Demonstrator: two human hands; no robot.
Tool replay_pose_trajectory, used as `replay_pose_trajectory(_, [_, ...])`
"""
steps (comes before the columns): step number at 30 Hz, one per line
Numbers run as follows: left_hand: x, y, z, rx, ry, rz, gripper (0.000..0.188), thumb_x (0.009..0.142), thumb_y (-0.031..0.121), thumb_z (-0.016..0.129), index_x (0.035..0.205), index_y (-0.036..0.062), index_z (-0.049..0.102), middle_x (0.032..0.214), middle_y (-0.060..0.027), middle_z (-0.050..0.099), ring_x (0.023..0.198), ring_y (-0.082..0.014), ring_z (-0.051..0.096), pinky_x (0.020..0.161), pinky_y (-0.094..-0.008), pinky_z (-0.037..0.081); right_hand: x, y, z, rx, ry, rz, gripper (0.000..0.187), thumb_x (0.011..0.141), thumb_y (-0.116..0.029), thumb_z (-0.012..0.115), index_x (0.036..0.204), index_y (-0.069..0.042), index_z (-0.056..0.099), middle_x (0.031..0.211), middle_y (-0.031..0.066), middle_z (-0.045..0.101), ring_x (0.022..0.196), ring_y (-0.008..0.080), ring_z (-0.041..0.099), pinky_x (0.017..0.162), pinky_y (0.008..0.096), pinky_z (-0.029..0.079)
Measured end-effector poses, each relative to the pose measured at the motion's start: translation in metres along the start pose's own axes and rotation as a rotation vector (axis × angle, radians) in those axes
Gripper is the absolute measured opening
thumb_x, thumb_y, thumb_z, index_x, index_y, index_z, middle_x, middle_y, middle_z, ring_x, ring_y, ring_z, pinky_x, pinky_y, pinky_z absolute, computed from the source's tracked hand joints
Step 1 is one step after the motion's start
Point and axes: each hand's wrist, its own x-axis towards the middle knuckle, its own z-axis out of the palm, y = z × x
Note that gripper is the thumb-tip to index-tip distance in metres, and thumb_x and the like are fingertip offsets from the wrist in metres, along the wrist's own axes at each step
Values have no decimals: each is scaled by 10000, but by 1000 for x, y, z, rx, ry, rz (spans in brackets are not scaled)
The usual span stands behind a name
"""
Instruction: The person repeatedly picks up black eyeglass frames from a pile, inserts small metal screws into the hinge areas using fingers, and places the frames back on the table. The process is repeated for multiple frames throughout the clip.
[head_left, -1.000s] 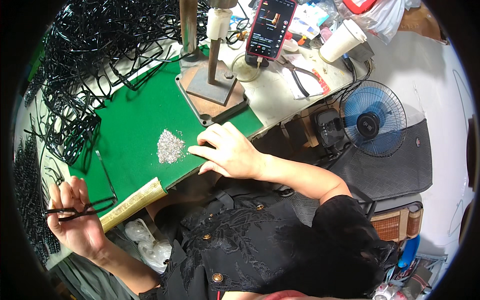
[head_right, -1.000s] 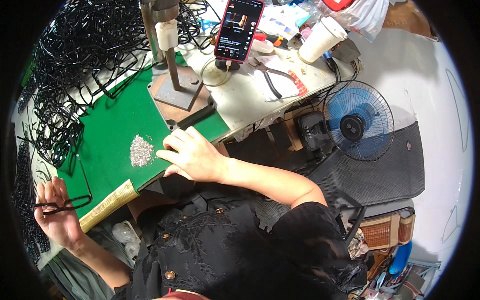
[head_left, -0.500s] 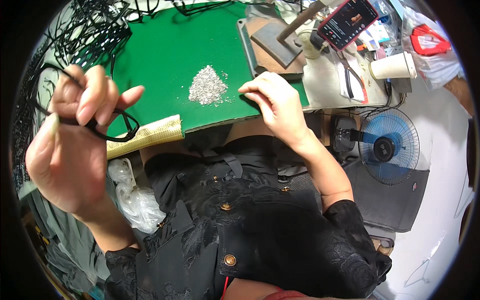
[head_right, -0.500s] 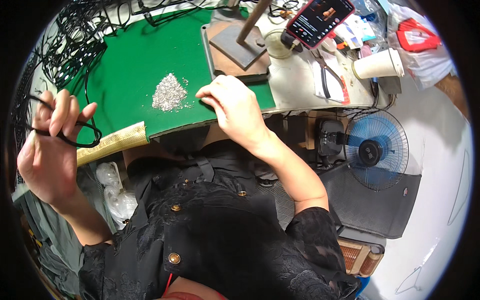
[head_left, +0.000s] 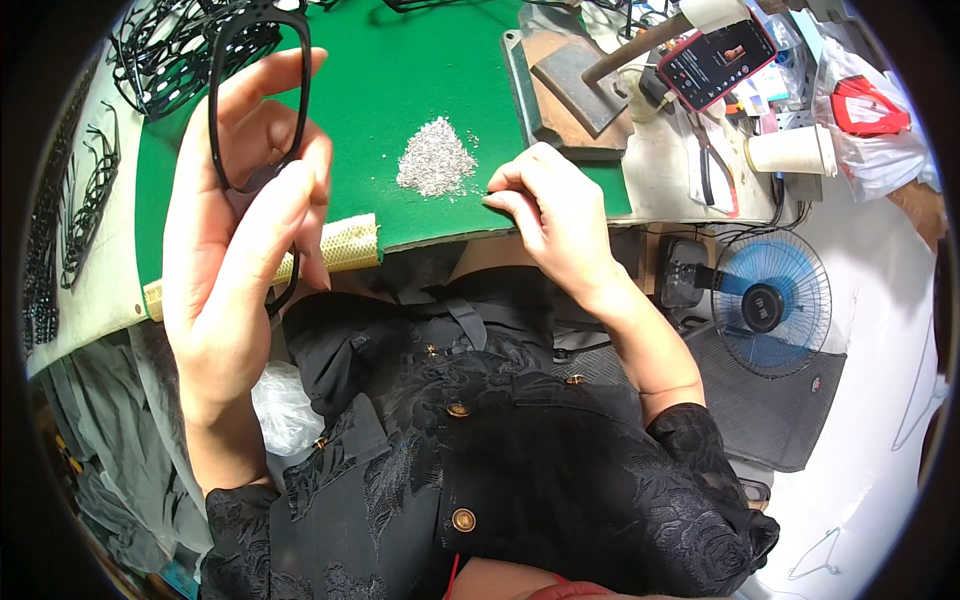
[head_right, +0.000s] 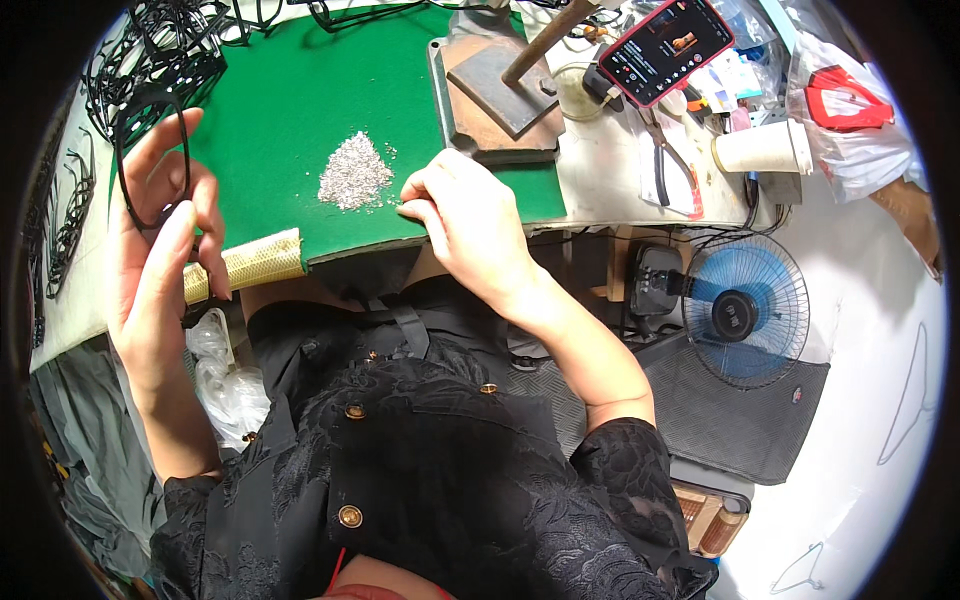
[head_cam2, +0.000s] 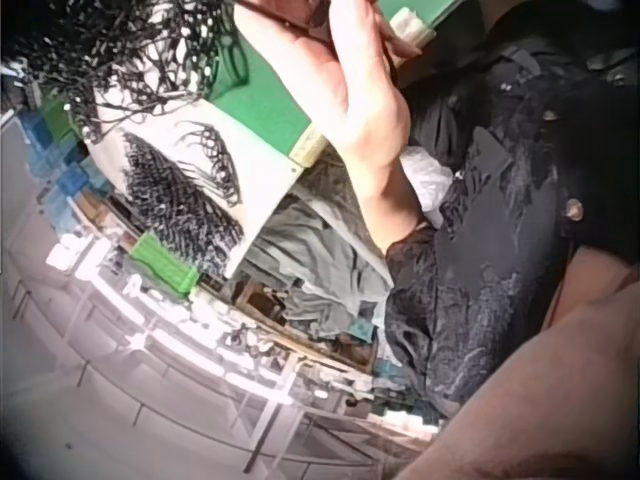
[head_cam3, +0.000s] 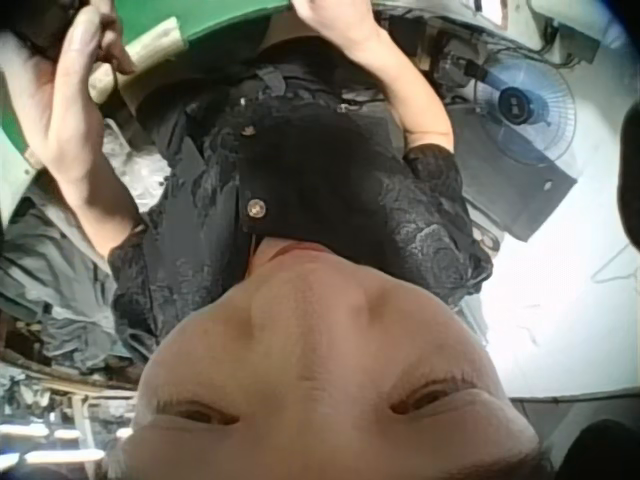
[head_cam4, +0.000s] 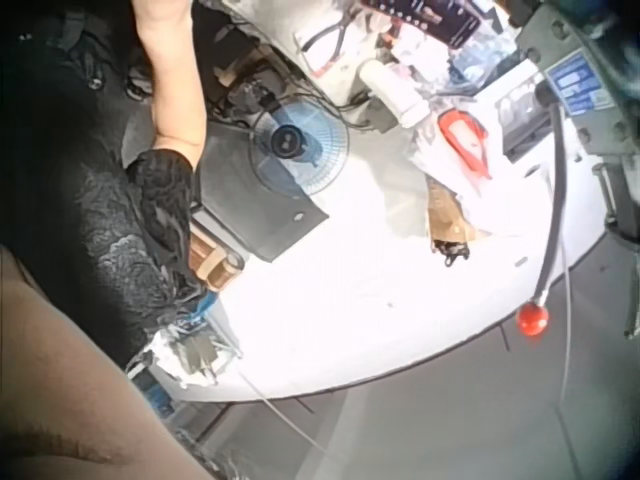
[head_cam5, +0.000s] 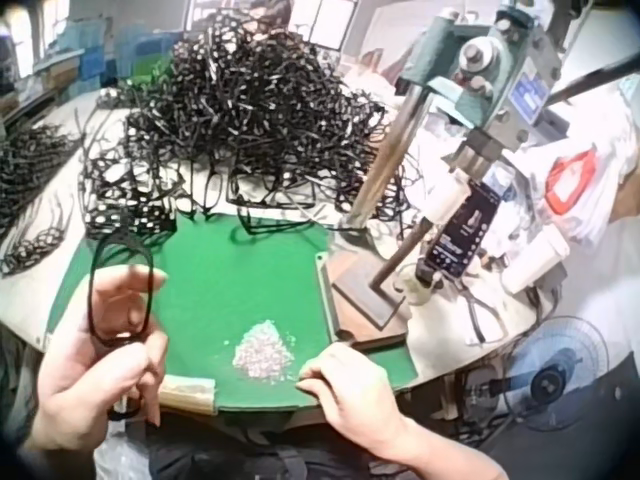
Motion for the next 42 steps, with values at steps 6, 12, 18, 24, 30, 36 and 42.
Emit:
replay_pose_trajectory(6, [-1,0,0,-3,-25,-33,485,928,111,439,1381,-37,356,882,-68,488,533,-33,437,499,-151,368,0,2,2,-41,1,-37,80,786,18,621,846,-21,585,801,113,551,763,294,575,677,361,467])
replay_pose_trajectory(12, [-1,-6,-4,-22,-36,-43,475,922,96,446,1369,-41,364,875,-72,496,520,-32,440,498,-148,368,-1,4,0,-24,-16,-33,99,786,35,632,864,-15,597,788,105,568,733,263,589,655,327,469])
replay_pose_trajectory(18, [-2,-9,-5,-36,-48,-43,475,922,90,451,1369,-41,360,867,-72,496,519,-35,445,496,-148,381,-2,2,0,-3,-30,2,102,770,-3,657,847,-24,595,790,102,562,764,280,583,681,352,471])
replay_pose_trajectory(24, [-2,-9,-7,-24,-74,-44,477,923,88,447,1372,-42,355,866,-71,496,526,-35,447,493,-151,397,0,4,0,-20,-68,-25,112,768,-36,674,846,-26,594,798,96,556,760,274,581,678,353,471])
replay_pose_trajectory(30, [-3,-8,-7,-19,-62,-56,481,924,83,430,1379,-44,341,871,-70,497,554,-31,454,492,-153,405,7,0,-1,-92,-117,-17,131,773,-95,682,819,-40,573,781,95,527,734,268,572,651,353,461])
replay_pose_trajectory(36, [-3,-8,-9,-31,-97,-49,481,929,94,415,1380,-50,333,878,-72,501,565,-33,456,491,-152,407,6,0,7,-185,-22,-61,121,771,-75,683,810,-48,571,756,79,529,696,254,570,624,332,462])
replay_pose_trajectory(42, [-4,-3,-5,-70,-120,-46,473,938,104,407,1376,-57,331,885,-84,504,539,-46,454,485,-157,412,-4,4,7,-229,-24,-63,123,783,-123,676,813,-78,566,775,65,531,725,236,578,631,331,469])
